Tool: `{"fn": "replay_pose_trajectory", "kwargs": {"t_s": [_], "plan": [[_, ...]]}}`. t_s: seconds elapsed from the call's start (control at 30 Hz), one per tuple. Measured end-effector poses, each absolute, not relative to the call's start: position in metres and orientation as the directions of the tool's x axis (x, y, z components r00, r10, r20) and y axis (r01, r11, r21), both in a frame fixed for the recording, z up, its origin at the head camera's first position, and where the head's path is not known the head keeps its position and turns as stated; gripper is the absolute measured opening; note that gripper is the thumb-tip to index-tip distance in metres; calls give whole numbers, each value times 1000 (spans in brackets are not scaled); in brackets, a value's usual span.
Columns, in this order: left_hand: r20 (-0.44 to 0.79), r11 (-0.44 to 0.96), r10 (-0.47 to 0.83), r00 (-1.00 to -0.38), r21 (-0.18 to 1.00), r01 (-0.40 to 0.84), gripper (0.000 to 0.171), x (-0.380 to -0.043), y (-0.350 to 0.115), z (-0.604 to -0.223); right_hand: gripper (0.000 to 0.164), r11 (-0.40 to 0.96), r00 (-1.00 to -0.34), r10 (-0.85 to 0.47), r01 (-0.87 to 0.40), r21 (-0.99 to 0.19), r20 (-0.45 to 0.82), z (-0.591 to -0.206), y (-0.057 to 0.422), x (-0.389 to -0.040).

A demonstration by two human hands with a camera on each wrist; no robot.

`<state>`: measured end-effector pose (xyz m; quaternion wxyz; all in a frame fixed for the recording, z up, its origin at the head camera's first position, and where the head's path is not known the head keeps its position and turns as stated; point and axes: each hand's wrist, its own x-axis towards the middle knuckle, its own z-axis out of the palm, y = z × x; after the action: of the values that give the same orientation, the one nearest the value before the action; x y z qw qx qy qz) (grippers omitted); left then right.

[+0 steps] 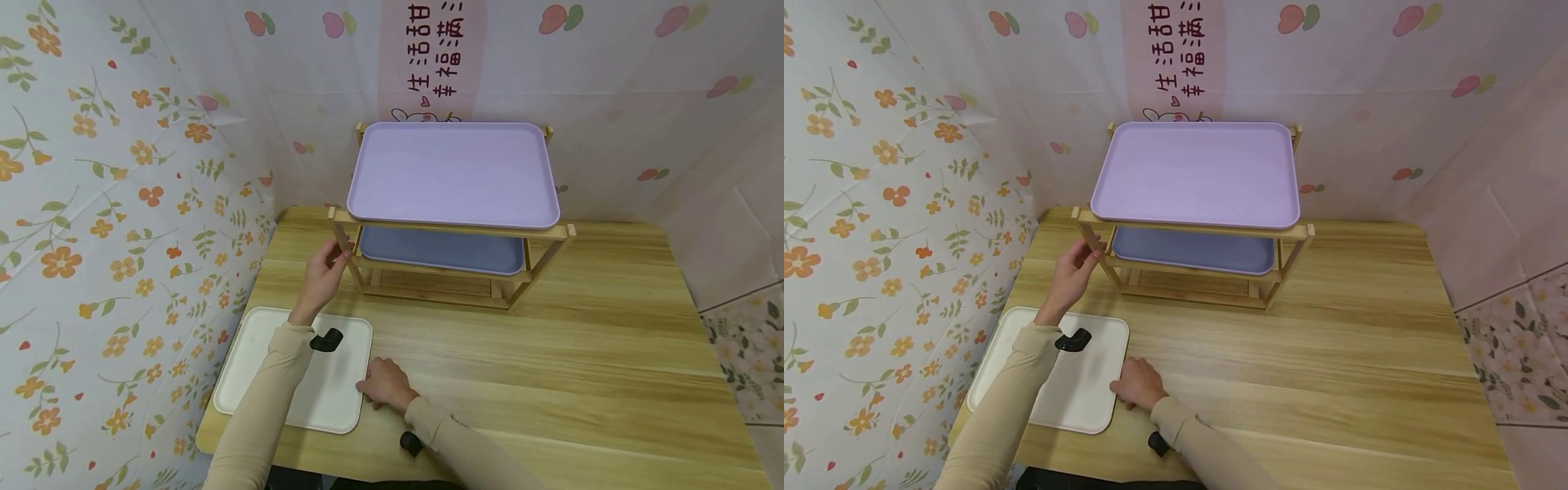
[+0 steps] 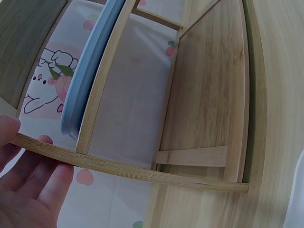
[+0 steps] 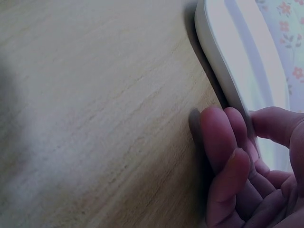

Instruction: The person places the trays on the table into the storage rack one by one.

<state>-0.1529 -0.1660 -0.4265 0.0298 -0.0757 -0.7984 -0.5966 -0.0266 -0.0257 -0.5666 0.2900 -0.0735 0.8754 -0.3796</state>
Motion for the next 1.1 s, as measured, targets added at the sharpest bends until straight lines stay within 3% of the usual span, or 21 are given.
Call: {"fn": "replay_pose_trajectory", "kwargs": {"t_s": [0.77, 0.97, 1.1], "plan": [[138, 269, 88, -987, 950, 157, 34, -149, -164, -422, 25, 714, -823, -315, 124, -689, -473, -567, -29, -20], [146, 259, 84, -986, 952, 164, 34, -150, -164, -422, 12, 652, -821, -292, 205, -730, -491, -564, -27, -18], [151, 256, 80, -985, 952, 166, 35, -154, -166, -430, 13, 565, -824, -289, 264, -782, -487, -563, -24, -16]]}}
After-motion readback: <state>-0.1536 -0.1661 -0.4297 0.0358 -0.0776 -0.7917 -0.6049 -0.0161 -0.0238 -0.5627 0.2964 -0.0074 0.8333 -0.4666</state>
